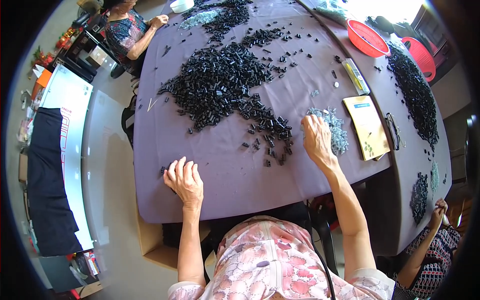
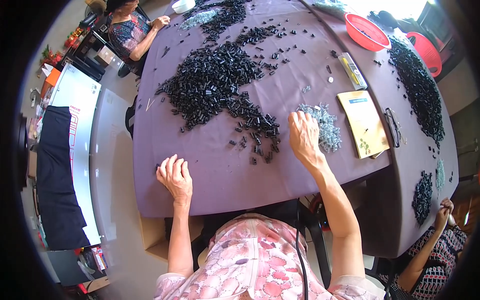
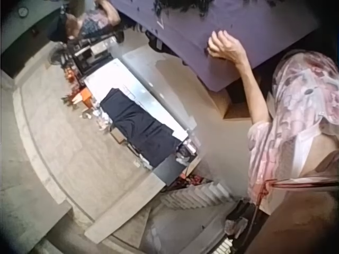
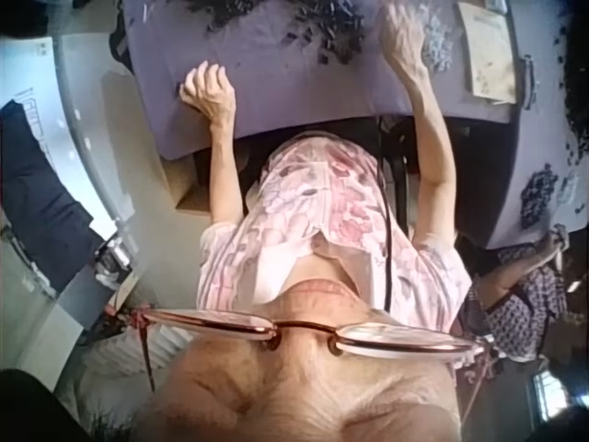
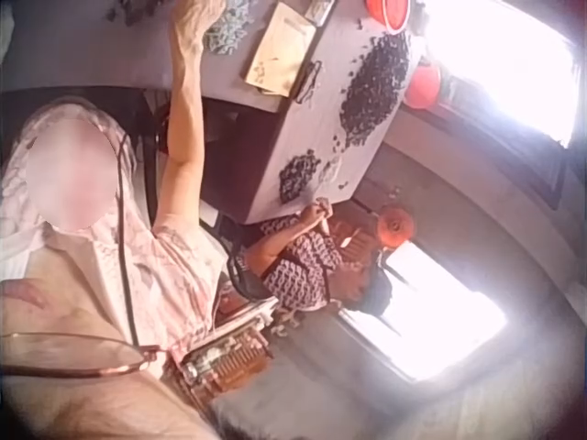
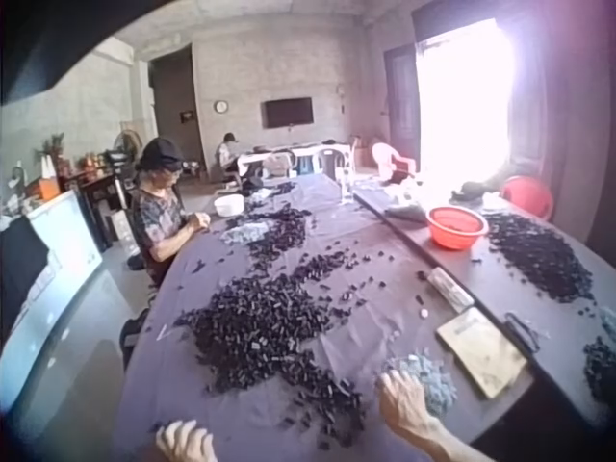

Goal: Joining small black plastic caps onto grey components at a workshop assembly table.

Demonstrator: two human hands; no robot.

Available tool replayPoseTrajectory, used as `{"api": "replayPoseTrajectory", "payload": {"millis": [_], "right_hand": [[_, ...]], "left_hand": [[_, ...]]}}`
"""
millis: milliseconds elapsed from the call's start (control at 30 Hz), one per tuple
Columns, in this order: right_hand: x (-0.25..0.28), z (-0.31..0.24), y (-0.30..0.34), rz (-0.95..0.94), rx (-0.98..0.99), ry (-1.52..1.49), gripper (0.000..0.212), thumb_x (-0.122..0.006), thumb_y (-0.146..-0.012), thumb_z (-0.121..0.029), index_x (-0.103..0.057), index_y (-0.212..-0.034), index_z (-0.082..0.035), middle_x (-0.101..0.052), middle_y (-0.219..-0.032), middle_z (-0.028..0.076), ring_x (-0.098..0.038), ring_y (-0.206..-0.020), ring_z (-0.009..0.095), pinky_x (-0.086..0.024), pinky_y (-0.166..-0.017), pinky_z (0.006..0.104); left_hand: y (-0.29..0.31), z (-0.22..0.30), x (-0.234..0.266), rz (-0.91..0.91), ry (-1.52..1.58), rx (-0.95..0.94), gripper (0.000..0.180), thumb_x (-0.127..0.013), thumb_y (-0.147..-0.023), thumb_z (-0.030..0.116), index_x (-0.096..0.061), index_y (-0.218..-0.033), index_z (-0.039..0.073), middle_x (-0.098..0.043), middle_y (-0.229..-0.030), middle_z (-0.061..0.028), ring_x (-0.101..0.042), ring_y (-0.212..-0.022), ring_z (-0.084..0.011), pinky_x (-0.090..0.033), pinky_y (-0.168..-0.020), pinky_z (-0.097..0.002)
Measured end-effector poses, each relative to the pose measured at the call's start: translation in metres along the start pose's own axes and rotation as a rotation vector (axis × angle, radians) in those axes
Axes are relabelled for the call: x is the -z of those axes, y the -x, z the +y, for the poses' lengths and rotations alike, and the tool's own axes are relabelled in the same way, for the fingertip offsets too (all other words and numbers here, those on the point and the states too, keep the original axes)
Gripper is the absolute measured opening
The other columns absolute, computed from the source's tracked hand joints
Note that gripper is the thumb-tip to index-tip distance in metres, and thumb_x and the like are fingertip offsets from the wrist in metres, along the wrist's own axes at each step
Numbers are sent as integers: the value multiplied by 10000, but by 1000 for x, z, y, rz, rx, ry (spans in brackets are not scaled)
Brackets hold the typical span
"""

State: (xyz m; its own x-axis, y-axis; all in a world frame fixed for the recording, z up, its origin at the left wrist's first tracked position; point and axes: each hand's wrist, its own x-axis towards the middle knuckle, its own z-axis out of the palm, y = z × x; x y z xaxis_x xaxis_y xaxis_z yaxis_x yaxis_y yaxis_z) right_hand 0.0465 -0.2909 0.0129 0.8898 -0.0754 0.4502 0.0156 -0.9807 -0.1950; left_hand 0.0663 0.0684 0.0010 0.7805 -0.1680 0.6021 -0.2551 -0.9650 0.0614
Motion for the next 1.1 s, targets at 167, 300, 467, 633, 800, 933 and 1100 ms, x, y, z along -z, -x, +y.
{"api": "replayPoseTrajectory", "payload": {"millis": [167, 300, 467, 633, 800, 933, 1100], "right_hand": [[14, -14, 19, -71, -149, -272, 221, -488, -741, 51, -540, -939, -32, -586, -887, 157, -598, -825, 349, -472, -702, 428], [21, -19, 39, -32, -257, -648, 280, -442, -731, 97, -596, -936, -16, -639, -806, 133, -586, -656, 272, -461, -637, 335], [46, -38, 48, -338, -600, -1066, 114, -518, -858, 20, -594, -938, -8, -588, -749, -3, -489, -643, 58, -414, -568, 222], [48, -29, 60, -301, -672, -1087, 106, -572, -845, 7, -598, -948, 1, -599, -738, 13, -508, -636, 73, -423, -566, 236], [43, -18, 66, -258, -633, -1046, 104, -589, -837, 13, -595, -940, 4, -617, -754, 35, -540, -655, 79, -441, -573, 237], [46, -16, 65, -351, -713, -1103, 128, -574, -818, 57, -586, -933, 3, -623, -763, 46, -570, -680, 90, -458, -586, 233], [38, -14, 68, -274, -677, -1198, 201, -548, -789, 109, -557, -958, 2, -620, -789, 37, -594, -708, 99, -463, -601, 228]], "left_hand": [[-1, 7, 10, 96, 120, -19, 108, -642, -813, 159, -636, -892, 87, -620, -1045, -35, -512, -1023, -250, -316, -942, -447], [-13, 77, 29, 21, 693, 25, 123, -677, -770, 0, -648, -881, 44, -627, -826, -81, -568, -738, -239, -460, -678, -345], [-7, 174, 16, -498, 1335, 384, 168, -651, -829, 66, -654, -991, 22, -643, -793, -83, -590, -659, -130, -469, -580, -261], [-9, 209, -2, -610, 1337, 286, 125, -624, -856, 70, -656, -957, 1, -656, -825, -89, -589, -667, -122, -472, -596, -261], [-7, 219, 0, -604, 1335, 330, 100, -617, -862, 74, -646, -927, 4, -652, -758, -79, -591, -634, -122, -473, -576, -271], [-12, 220, 1, -657, 1292, 263, 74, -583, -886, 86, -600, -894, 14, -630, -684, -91, -601, -592, -154, -475, -556, -298], [-5, 224, -5, -623, 1271, 190, 116, -470, -947, 148, -484, -905, 41, -607, -654, -124, -623, -609, -316, -458, -529, -412]]}}
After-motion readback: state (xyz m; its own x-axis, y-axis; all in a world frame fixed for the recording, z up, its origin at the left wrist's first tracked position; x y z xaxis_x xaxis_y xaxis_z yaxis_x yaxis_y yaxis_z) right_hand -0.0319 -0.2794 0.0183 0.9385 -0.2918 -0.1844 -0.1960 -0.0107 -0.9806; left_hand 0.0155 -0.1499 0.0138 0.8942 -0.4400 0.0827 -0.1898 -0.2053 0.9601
